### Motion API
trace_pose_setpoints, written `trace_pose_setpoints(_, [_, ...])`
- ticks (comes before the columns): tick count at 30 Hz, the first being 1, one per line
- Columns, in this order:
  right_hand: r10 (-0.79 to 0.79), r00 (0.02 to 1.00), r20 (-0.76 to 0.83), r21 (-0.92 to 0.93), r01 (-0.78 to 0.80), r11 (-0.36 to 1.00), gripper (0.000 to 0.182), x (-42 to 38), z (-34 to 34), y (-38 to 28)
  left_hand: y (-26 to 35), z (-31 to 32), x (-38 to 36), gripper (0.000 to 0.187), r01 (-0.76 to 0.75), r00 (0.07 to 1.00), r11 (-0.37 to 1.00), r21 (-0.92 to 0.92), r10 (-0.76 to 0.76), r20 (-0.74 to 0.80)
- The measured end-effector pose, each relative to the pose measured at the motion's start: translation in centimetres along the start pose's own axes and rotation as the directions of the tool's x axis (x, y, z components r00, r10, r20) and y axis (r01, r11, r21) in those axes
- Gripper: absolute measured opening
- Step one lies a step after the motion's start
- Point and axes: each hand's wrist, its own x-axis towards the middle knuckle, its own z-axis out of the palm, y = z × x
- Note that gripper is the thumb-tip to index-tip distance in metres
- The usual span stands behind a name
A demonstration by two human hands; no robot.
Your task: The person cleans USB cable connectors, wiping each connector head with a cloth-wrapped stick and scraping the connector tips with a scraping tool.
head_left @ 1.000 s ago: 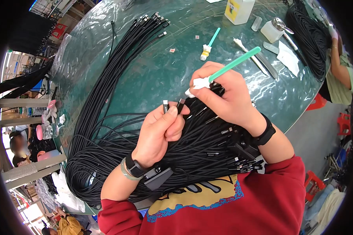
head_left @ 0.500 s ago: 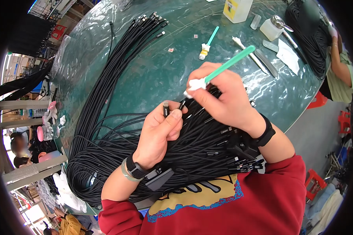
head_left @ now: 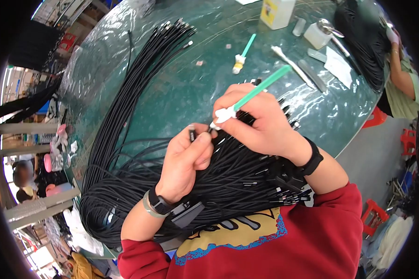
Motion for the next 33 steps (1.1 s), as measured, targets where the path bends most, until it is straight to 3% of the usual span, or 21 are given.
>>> trace_pose_setpoints(5, [-0.058,0.998,-0.035,-0.098,0.054,0.994,0.005,0.1,-0.9,0.6,0.5,0.2,-0.2,0.02,-0.035,0.996,0.998,0.051,0.031,0.086])
trace_pose_setpoints(7, [0.113,0.988,-0.105,-0.005,-0.114,0.993,0.005,0.3,-2.1,0.5,0.4,0.8,-0.4,0.021,-0.06,0.992,0.995,0.08,0.051,0.117])
trace_pose_setpoints(8, [0.197,0.971,-0.132,0.053,-0.192,0.98,0.006,0.4,-2.7,0.2,0.3,1.1,-0.5,0.021,-0.162,0.985,0.964,0.209,0.146,0.086])
trace_pose_setpoints(10, [0.195,0.957,-0.214,-0.033,-0.206,0.978,0.008,0.8,-4.6,-0.3,0.2,1.7,-0.6,0.022,-0.332,0.936,0.828,0.452,0.35,0.046])
trace_pose_setpoints(11, [0.205,0.935,-0.289,-0.088,-0.239,0.967,0.01,0.9,-5.8,-0.4,0.4,1.7,-0.5,0.022,-0.35,0.93,0.825,0.445,0.363,0.057])
trace_pose_setpoints(12, [0.211,0.909,-0.359,-0.135,-0.274,0.952,0.012,0.9,-6.9,-0.4,0.9,1.3,-0.5,0.021,-0.469,0.856,0.663,0.583,0.505,0.115])
trace_pose_setpoints(14, [0.24,0.934,-0.263,-0.594,-0.353,0.723,0.014,-0.1,-9.1,1.3,1.7,0.6,-0.7,0.019,-0.582,0.653,0.237,0.778,0.706,0.273])
trace_pose_setpoints(16, [0.409,0.875,-0.259,-0.786,-0.436,0.437,0.014,-1.0,-9.8,2.6,2.4,0.8,-1.4,0.019,-0.576,0.656,0.255,0.777,0.711,0.253])
trace_pose_setpoints(18, [0.488,0.831,-0.269,-0.855,-0.439,0.276,0.014,-1.9,-10.0,3.9,3.2,0.9,-2.0,0.02,-0.571,0.677,0.297,0.765,0.697,0.236])
trace_pose_setpoints(19, [0.481,0.843,-0.241,-0.862,-0.413,0.292,0.014,-1.9,-10.2,4.1,3.4,0.8,-2.3,0.02,-0.56,0.67,0.297,0.774,0.712,0.212])
trace_pose_setpoints(21, [0.611,0.763,-0.21,-0.875,-0.426,0.231,0.017,-1.8,-10.6,4.4,3.5,0.8,-2.7,0.02,-0.497,0.829,0.725,0.477,0.559,0.015])
trace_pose_setpoints(22, [0.608,0.774,-0.179,-0.885,-0.397,0.245,0.017,-1.6,-10.7,4.3,3.5,0.7,-3.0,0.02,-0.424,0.893,0.867,0.263,0.449,-0.041])
trace_pose_setpoints(23, [0.63,0.761,-0.152,-0.886,-0.388,0.254,0.017,-1.4,-10.9,4.1,3.5,0.6,-3.3,0.02,-0.432,0.884,0.865,0.255,0.462,-0.069])
trace_pose_setpoints(26, [0.663,0.743,-0.092,-0.896,-0.352,0.27,0.016,0.0,-10.4,2.8,3.9,0.3,-3.8,0.021,-0.402,0.915,0.899,0.174,0.4,0.044])
trace_pose_setpoints(28, [0.582,0.813,-0.024,-0.539,-0.501,0.677,0.016,0.8,-9.7,1.4,3.8,0.3,-4.0,0.022,-0.434,0.901,0.887,0.161,0.433,0.041])
trace_pose_setpoints(29, [0.54,0.841,-0.014,-0.285,-0.521,0.804,0.016,1.0,-9.3,0.5,3.7,0.4,-4.1,0.022,-0.453,0.891,0.877,0.159,0.451,0.054])
trace_pose_setpoints(30, [0.543,0.84,0.001,-0.294,-0.518,0.803,0.016,1.3,-8.6,-1.0,3.6,0.4,-4.2,0.022,-0.472,0.881,0.867,0.16,0.467,0.069])
trace_pose_setpoints(31, [0.552,0.833,0.04,0.009,-0.552,0.834,0.015,1.7,-7.6,-3.0,3.6,0.3,-4.3,0.022,-0.475,0.88,0.867,0.151,0.472,0.058])
trace_pose_setpoints(32, [0.552,0.83,0.079,0.313,-0.547,0.777,0.016,1.9,-6.4,-4.5,3.5,0.3,-4.4,0.023,-0.475,0.88,0.869,0.134,0.471,0.066])
trace_pose_setpoints(33, [0.553,0.828,0.091,0.307,-0.551,0.776,0.016,1.8,-5.3,-5.4,3.5,0.2,-4.4,0.023,-0.476,0.88,0.872,0.119,0.47,0.074])
